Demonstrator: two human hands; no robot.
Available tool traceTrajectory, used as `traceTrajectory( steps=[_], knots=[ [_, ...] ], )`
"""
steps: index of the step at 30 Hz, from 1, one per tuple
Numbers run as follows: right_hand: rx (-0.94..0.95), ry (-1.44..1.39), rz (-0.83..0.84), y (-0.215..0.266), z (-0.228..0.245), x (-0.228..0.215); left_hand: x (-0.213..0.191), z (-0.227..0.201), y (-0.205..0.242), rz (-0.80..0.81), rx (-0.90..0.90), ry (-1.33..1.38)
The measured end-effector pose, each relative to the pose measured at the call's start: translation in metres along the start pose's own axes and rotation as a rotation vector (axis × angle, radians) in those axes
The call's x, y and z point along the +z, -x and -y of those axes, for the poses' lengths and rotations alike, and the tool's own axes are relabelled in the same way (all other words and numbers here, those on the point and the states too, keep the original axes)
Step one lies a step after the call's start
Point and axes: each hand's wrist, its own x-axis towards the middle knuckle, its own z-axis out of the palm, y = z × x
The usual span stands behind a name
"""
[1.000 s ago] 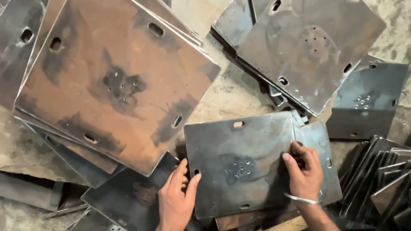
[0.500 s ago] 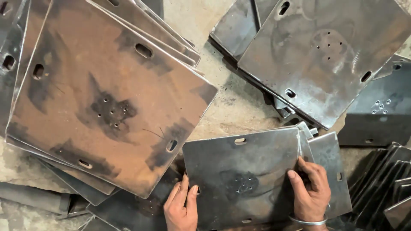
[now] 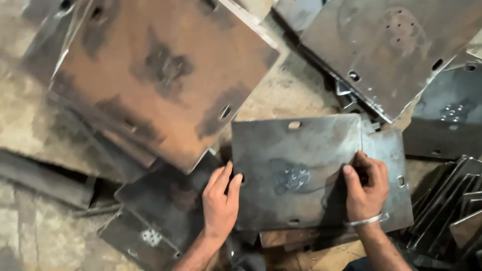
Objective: The person repeatedly picks up square metal plates from a pile, aligns them, and stacks them into a neat pile. The person handles the plates by hand, turning them over and adjusting their alignment before placing them down.
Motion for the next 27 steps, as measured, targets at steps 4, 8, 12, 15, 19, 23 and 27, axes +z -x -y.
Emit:
traceTrajectory(
  steps=[4,8,12,15,19,23,27],
  knots=[
    [0.044,-0.198,0.017,-0.005,-0.006,-0.002,-0.021,-0.008,0.031,-0.001,-0.137,0.115],
    [-0.229,0.155,0.000,-0.038,0.044,-0.002,-0.029,0.003,0.083,0.031,-0.218,0.130],
    [-0.746,0.559,0.106,-0.084,0.080,0.016,-0.030,0.002,0.115,0.076,-0.171,0.114],
    [-0.754,0.679,0.240,-0.099,0.075,0.019,-0.020,0.011,0.128,0.073,-0.170,0.116],
    [-0.789,0.736,0.248,-0.083,0.061,0.007,-0.015,0.031,0.129,-0.046,0.143,-0.092],
    [-0.798,0.747,0.165,-0.049,0.026,-0.014,-0.038,0.030,0.098,0.037,0.226,-0.129],
    [-0.545,0.808,0.027,0.012,-0.017,-0.042,-0.039,0.024,0.054,-0.005,0.087,-0.081]
  ],
)
